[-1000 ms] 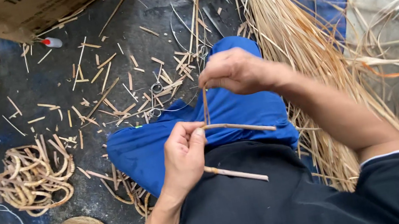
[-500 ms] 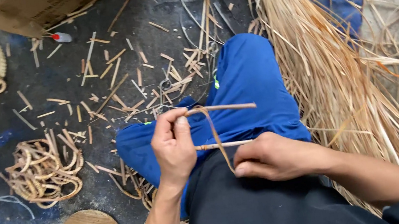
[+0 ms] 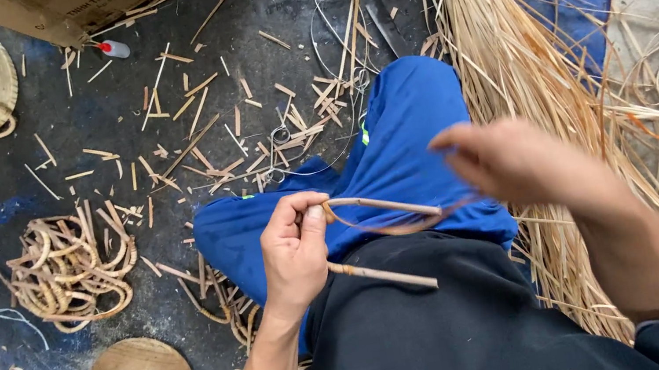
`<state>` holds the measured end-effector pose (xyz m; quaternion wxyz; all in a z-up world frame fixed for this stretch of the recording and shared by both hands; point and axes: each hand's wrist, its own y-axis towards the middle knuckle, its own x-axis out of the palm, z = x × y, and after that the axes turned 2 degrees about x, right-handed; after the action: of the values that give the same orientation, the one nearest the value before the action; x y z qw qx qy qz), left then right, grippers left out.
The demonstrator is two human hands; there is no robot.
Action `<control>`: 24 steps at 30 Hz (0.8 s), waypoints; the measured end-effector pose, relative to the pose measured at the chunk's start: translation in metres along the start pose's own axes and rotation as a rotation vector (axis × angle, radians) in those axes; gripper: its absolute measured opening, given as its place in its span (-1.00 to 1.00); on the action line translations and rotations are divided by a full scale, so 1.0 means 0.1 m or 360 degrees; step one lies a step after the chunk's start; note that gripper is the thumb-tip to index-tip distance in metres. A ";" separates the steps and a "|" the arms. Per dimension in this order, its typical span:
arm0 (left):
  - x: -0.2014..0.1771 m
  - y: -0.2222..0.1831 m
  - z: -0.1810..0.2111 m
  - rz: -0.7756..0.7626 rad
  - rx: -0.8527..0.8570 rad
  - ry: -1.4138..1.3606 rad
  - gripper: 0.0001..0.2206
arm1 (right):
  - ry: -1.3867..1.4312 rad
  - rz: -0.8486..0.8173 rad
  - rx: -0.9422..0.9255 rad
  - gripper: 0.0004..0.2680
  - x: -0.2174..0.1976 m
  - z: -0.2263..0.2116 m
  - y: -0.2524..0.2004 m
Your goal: The person sits on the floor and wraps thin rattan strips tightly around a thicker rattan stick, binding it into a curved handle shape. They trim the strip ends with scissors, gather the finished U-shaped handles, and place them into a cardboard box.
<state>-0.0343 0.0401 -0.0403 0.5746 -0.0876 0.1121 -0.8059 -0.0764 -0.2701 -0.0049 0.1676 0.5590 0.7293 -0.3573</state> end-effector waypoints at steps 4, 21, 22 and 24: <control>0.05 0.01 -0.04 -0.0029 -0.0019 -0.0094 -0.88 | -0.0482 -0.0130 0.0178 -0.79 0.26 0.20 0.13; 0.27 0.06 -0.02 0.0118 0.0142 -0.0007 -0.88 | 0.1579 -0.0439 -0.0317 -0.87 1.25 0.03 0.13; 0.26 0.06 0.00 0.0123 0.0141 -0.0010 -0.88 | 0.1576 -0.0444 -0.0317 -0.87 1.30 0.07 0.15; 0.25 0.06 0.02 0.0056 -0.0124 -0.0286 -0.87 | 0.1559 -0.0401 -0.0385 -0.90 1.39 0.15 0.18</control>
<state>-0.0364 0.0146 -0.0403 0.5926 -0.1798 0.0928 -0.7797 -0.1060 -0.1819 -0.1105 -0.1742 0.5450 0.8200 0.0156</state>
